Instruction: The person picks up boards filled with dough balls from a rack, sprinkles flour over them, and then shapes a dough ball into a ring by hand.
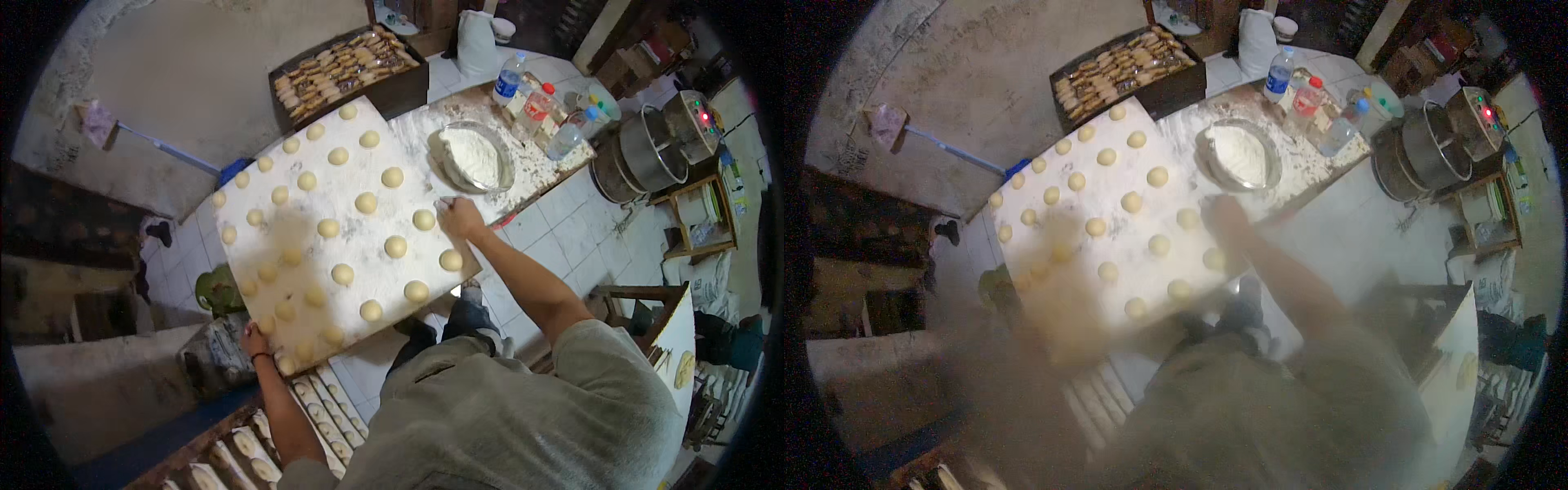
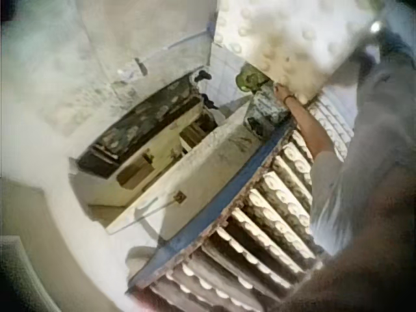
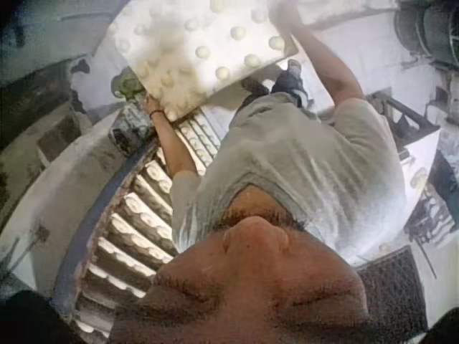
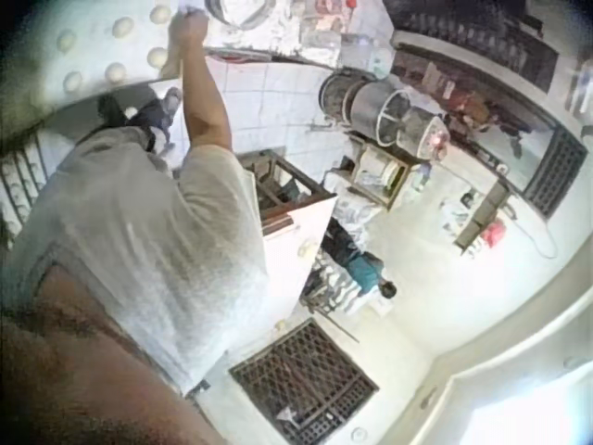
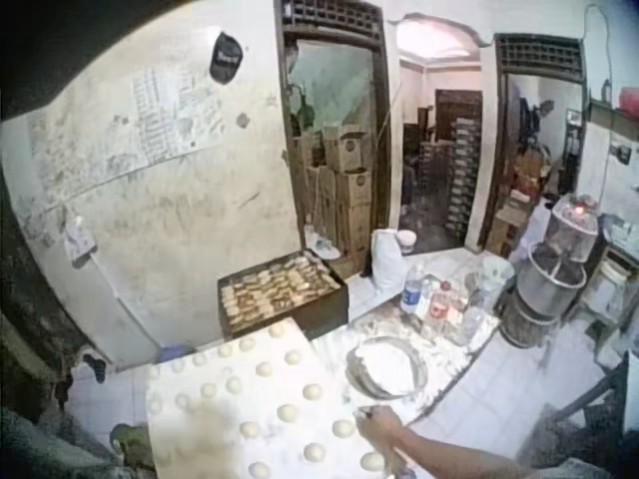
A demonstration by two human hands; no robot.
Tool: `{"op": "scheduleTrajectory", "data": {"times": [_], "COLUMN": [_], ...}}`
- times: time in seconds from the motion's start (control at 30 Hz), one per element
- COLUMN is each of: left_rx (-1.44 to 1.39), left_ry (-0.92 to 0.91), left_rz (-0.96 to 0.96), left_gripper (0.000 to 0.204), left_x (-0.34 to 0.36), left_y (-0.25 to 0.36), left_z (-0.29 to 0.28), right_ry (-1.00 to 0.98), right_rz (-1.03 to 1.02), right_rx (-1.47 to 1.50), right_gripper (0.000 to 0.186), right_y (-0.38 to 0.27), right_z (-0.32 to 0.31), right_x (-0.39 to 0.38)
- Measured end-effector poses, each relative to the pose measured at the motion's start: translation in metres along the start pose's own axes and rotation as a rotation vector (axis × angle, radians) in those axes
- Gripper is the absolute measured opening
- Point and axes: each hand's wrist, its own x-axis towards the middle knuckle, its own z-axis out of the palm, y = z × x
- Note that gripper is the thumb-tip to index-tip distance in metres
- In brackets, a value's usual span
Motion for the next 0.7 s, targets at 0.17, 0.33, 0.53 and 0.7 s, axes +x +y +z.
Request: {"op": "scheduleTrajectory", "data": {"times": [0.17, 0.33, 0.53, 0.7], "left_rx": [-0.107, 0.086, -0.294, 0.752], "left_ry": [0.012, 0.375, 0.190, -0.233], "left_rz": [-0.102, -0.053, 0.002, -0.047], "left_gripper": [0.030, 0.042, 0.038, 0.029], "left_x": [-0.072, -0.124, -0.245, -0.532], "left_y": [0.080, 0.053, -0.084, -0.274], "left_z": [0.055, 0.013, 0.020, 0.128], "right_ry": [-0.127, -0.127, -0.182, -0.441], "right_rz": [-0.130, -0.291, -0.410, -0.440], "right_rx": [-0.250, -0.243, -0.427, -0.223], "right_gripper": [0.037, 0.028, 0.025, 0.030], "right_y": [0.039, -0.013, 0.095, 0.098], "right_z": [-0.040, -0.118, -0.112, -0.105], "right_x": [-0.004, 0.023, 0.129, 0.151]}}
